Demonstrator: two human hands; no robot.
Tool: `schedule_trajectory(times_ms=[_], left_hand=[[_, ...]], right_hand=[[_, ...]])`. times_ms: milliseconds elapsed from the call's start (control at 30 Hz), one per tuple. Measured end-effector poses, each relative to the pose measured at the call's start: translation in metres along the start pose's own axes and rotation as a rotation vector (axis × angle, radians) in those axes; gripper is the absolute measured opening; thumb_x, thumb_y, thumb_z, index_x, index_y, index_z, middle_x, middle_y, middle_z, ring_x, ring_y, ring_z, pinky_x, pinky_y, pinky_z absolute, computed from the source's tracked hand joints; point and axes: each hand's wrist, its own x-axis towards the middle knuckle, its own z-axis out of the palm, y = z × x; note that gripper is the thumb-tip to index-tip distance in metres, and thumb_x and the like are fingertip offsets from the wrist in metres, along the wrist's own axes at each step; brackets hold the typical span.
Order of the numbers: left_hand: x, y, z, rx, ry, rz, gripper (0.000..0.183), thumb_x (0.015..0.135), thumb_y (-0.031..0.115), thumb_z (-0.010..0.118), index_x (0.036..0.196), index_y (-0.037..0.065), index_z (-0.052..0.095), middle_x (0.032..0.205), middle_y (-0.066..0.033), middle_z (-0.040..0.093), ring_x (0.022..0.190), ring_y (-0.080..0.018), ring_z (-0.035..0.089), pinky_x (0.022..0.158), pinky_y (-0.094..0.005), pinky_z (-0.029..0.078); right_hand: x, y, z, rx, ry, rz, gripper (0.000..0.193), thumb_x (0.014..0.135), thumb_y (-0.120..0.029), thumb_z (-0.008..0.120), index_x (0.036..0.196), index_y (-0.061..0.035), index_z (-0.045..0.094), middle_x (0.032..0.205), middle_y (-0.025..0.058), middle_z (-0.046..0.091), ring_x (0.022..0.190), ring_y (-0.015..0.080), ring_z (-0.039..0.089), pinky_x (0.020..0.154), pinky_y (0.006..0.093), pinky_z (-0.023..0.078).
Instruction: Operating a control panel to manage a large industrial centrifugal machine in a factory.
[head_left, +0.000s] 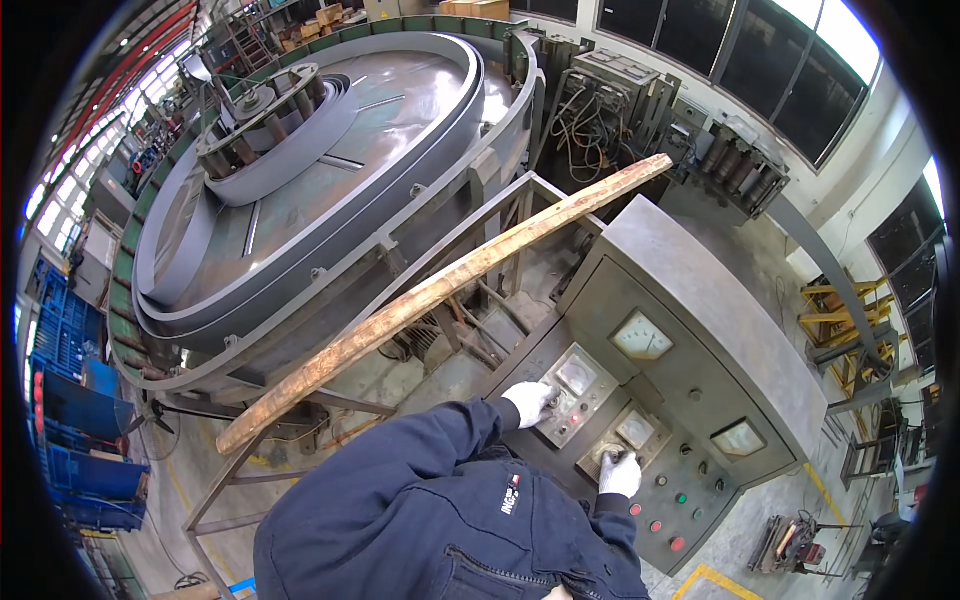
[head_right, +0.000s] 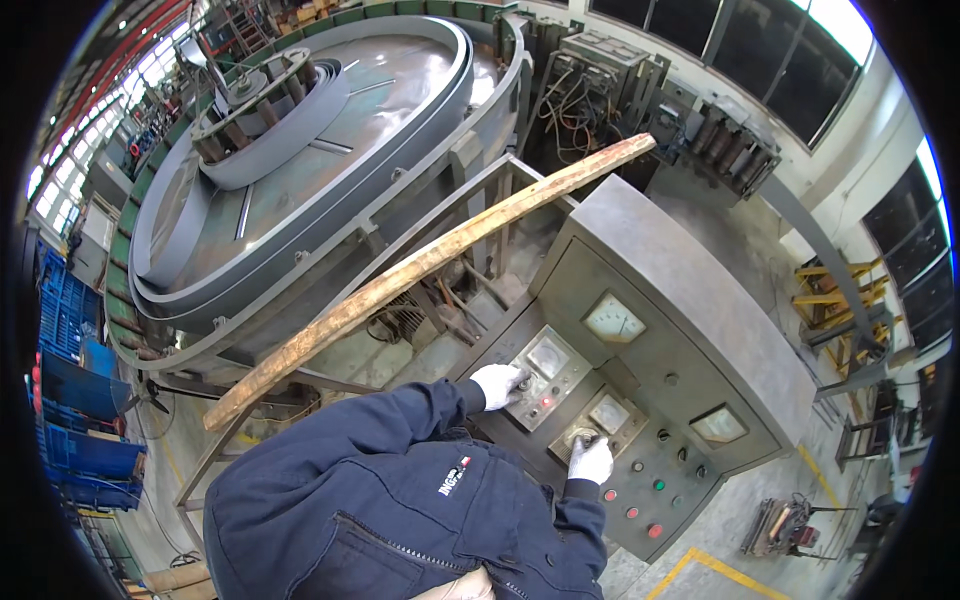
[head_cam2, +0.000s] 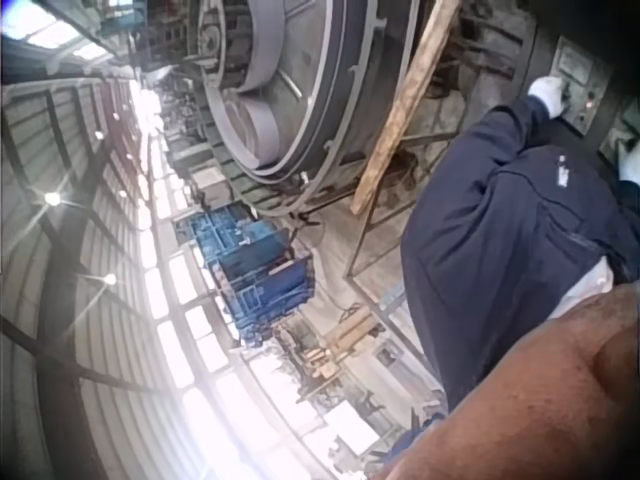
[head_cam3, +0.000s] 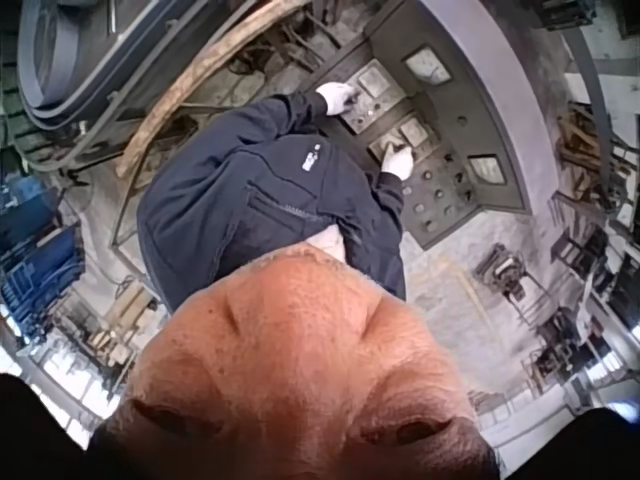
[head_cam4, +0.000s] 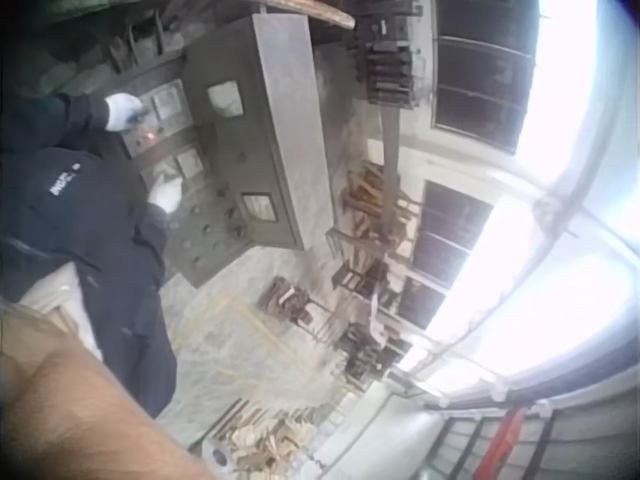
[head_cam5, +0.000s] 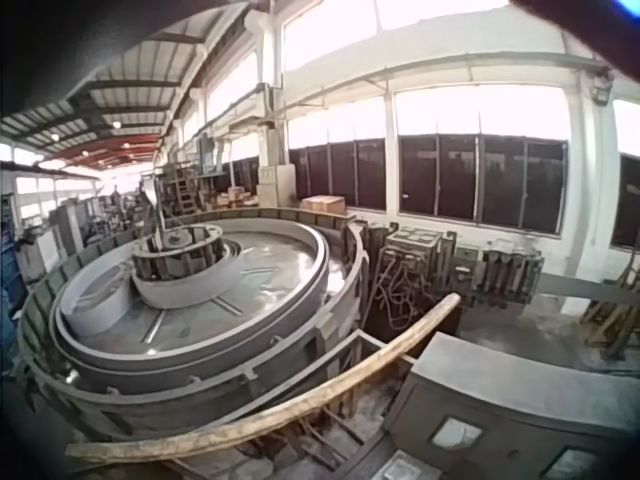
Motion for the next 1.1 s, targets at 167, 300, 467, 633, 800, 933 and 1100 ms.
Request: schedule_trajectory(times_ms=[167, 300, 467, 633, 800, 933, 1100], left_hand=[[0.001, -0.002, 0.003, 0.001, -0.012, -0.018, 0.056, 0.091, 0.028, 0.077, 0.141, 0.007, 0.064, 0.118, -0.0212, 0.074, 0.111, -0.0433, 0.07, 0.095, -0.0515, 0.057], [0.0, -0.003, 0.005, -0.011, 0.027, 0.006, 0.051, 0.09, 0.027, 0.077, 0.136, 0.008, 0.064, 0.115, -0.0215, 0.074, 0.109, -0.0438, 0.071, 0.092, -0.0525, 0.057], [-0.001, -0.003, 0.007, -0.017, 0.104, 0.043, 0.042, 0.09, 0.027, 0.077, 0.125, 0.007, 0.065, 0.109, -0.0223, 0.075, 0.103, -0.0453, 0.073, 0.087, -0.0544, 0.058], [-0.001, 0.001, 0.001, -0.008, 0.013, -0.006, 0.057, 0.09, 0.028, 0.077, 0.141, 0.008, 0.062, 0.118, -0.0222, 0.074, 0.11, -0.0445, 0.071, 0.093, -0.0524, 0.058], [-0.001, -0.002, 0.003, -0.013, 0.018, -0.001, 0.056, 0.09, 0.028, 0.077, 0.141, 0.009, 0.062, 0.117, -0.0223, 0.074, 0.109, -0.0446, 0.071, 0.092, -0.053, 0.057], [-0.001, -0.002, 0.004, -0.018, 0.026, 0.002, 0.055, 0.09, 0.028, 0.077, 0.14, 0.008, 0.062, 0.116, -0.0223, 0.074, 0.109, -0.0448, 0.071, 0.092, -0.0533, 0.057], [-0.001, 0.003, -0.001, -0.016, 0.02, -0.003, 0.056, 0.089, 0.028, 0.078, 0.139, 0.008, 0.062, 0.117, -0.0225, 0.074, 0.11, -0.045, 0.071, 0.093, -0.053, 0.057]], right_hand=[[-0.002, -0.009, -0.011, -0.018, -0.066, 0.03, 0.042, 0.09, -0.039, 0.085, 0.113, -0.006, 0.07, 0.102, 0.0194, 0.08, 0.096, 0.0387, 0.077, 0.088, 0.0498, 0.06], [-0.006, -0.011, -0.013, 0.032, -0.052, -0.002, 0.04, 0.091, -0.036, 0.083, 0.116, -0.0074, 0.07, 0.101, 0.0184, 0.08, 0.096, 0.0383, 0.077, 0.088, 0.0494, 0.06], [-0.009, -0.014, -0.014, 0.033, -0.026, -0.054, 0.033, 0.092, -0.028, 0.079, 0.118, -0.0094, 0.069, 0.098, 0.0179, 0.08, 0.093, 0.0382, 0.078, 0.086, 0.05, 0.06], [-0.008, -0.009, -0.009, 0.025, 0.002, -0.072, 0.03, 0.092, -0.026, 0.078, 0.116, -0.0103, 0.069, 0.095, 0.0187, 0.079, 0.09, 0.0389, 0.078, 0.084, 0.051, 0.06], [-0.008, -0.009, -0.009, 0.035, -0.005, -0.067, 0.03, 0.092, -0.026, 0.078, 0.116, -0.01, 0.069, 0.096, 0.0191, 0.079, 0.091, 0.0387, 0.078, 0.084, 0.0509, 0.06], [-0.008, -0.008, -0.007, 0.04, -0.008, -0.049, 0.032, 0.092, -0.027, 0.079, 0.116, -0.0089, 0.069, 0.098, 0.0197, 0.079, 0.093, 0.0388, 0.078, 0.085, 0.0507, 0.06], [-0.005, -0.007, -0.008, 0.022, -0.028, -0.017, 0.035, 0.091, -0.03, 0.08, 0.114, -0.0061, 0.071, 0.097, 0.02, 0.08, 0.093, 0.0389, 0.078, 0.087, 0.05, 0.061]])
